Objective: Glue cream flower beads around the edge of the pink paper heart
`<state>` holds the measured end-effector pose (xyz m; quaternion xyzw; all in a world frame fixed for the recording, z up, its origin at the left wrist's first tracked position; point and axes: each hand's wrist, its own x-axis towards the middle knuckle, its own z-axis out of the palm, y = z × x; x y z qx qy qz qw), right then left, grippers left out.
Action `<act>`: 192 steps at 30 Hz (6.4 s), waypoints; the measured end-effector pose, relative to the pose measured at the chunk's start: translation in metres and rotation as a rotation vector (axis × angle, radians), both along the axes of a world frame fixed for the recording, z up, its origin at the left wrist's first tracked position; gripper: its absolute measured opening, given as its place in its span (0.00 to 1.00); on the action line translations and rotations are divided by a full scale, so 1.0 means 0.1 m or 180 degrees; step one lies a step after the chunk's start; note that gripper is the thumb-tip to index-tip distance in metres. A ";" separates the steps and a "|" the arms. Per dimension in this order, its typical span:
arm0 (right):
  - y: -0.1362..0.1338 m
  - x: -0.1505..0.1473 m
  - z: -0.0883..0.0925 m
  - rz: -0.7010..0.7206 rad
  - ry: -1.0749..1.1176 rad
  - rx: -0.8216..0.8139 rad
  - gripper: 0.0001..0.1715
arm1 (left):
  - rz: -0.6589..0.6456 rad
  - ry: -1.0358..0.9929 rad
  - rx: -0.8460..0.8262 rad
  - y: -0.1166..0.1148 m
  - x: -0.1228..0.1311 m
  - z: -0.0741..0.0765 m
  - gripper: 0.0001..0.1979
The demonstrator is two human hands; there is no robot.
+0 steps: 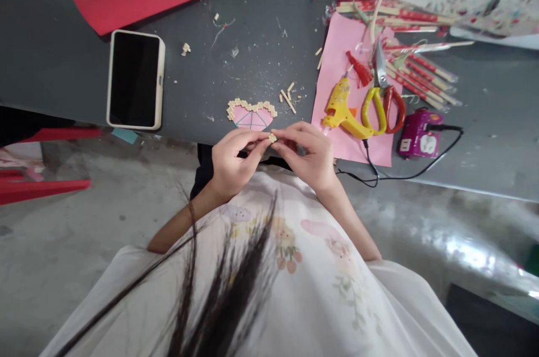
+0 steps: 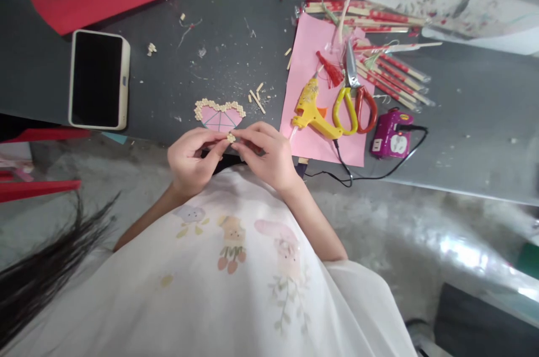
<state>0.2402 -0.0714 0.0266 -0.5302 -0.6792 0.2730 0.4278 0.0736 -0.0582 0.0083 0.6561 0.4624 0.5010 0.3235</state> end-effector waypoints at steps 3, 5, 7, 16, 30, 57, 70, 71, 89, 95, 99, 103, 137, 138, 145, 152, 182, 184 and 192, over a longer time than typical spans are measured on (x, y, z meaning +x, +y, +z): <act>-0.01 0.00 -0.04 -0.0087 -0.0097 -0.0112 0.08 | -0.0038 0.0093 -0.0054 0.01 0.01 -0.06 0.02; 0.00 0.01 -0.05 -0.0121 -0.0195 -0.0138 0.07 | -0.0109 0.0159 -0.0030 0.03 0.01 -0.08 0.03; 0.02 0.03 -0.07 -0.0160 -0.0312 -0.0152 0.07 | -0.0216 0.0289 0.0073 0.07 0.00 -0.09 0.04; 0.12 0.01 -0.21 -0.0751 -0.0930 -0.0341 0.07 | -0.0354 0.1185 0.0392 0.21 -0.13 -0.12 0.08; 0.15 -0.08 -0.18 -0.0813 -0.1274 -0.0565 0.07 | -0.0576 0.1409 0.0421 0.28 -0.16 -0.16 0.08; 0.16 -0.18 -0.19 -0.1021 -0.1635 -0.0552 0.09 | -0.0860 0.1839 0.1105 0.12 -0.32 -0.26 0.11; 0.21 -0.17 -0.18 -0.1074 -0.1711 -0.0628 0.08 | -0.0921 0.1963 0.1048 0.19 -0.30 -0.19 0.12; 0.21 -0.17 -0.17 -0.1072 -0.1718 -0.0641 0.08 | -0.0925 0.1980 0.1061 0.22 -0.29 -0.17 0.12; 0.19 -0.12 -0.13 -0.0927 -0.1605 -0.0261 0.04 | -0.0058 0.1941 0.0164 0.63 -0.35 -0.02 0.15; 0.19 -0.11 -0.15 -0.0842 -0.1315 -0.0163 0.05 | 0.0221 0.2034 0.0067 0.53 -0.54 -0.03 0.16; 0.18 -0.11 -0.17 -0.0835 -0.1214 -0.0155 0.06 | 0.0221 0.2001 -0.0094 0.46 -0.53 -0.07 0.20; 0.17 -0.12 -0.18 -0.0804 -0.1172 -0.0159 0.06 | 0.0133 0.2037 -0.0256 0.45 -0.54 -0.10 0.25; 0.16 -0.09 -0.13 -0.0678 -0.1063 -0.0183 0.10 | -0.0065 0.2328 -0.0339 0.44 -0.56 -0.07 0.24; 0.16 -0.09 -0.13 -0.0673 -0.1061 -0.0191 0.10 | -0.0076 0.2275 -0.0405 0.44 -0.56 -0.05 0.24; 0.17 -0.05 -0.08 -0.0657 -0.0998 -0.0242 0.15 | -0.0076 0.2407 -0.0481 0.45 -0.54 0.03 0.24; 0.23 -0.03 -0.06 -0.0548 -0.0963 -0.0305 0.16 | -0.0034 0.2697 -0.0075 0.45 -0.56 0.00 0.28; 0.13 -0.03 -0.06 -0.0710 -0.1131 0.0021 0.12 | 0.0453 0.2021 -0.0396 0.37 -0.67 0.00 0.18; 0.10 -0.03 -0.06 -0.0679 -0.1161 0.0028 0.11 | 0.0387 0.1942 -0.0383 0.36 -0.65 0.03 0.18; 0.05 -0.06 -0.07 -0.0406 -0.1173 0.0056 0.10 | 0.0231 0.1906 -0.0212 0.32 -0.64 -0.02 0.20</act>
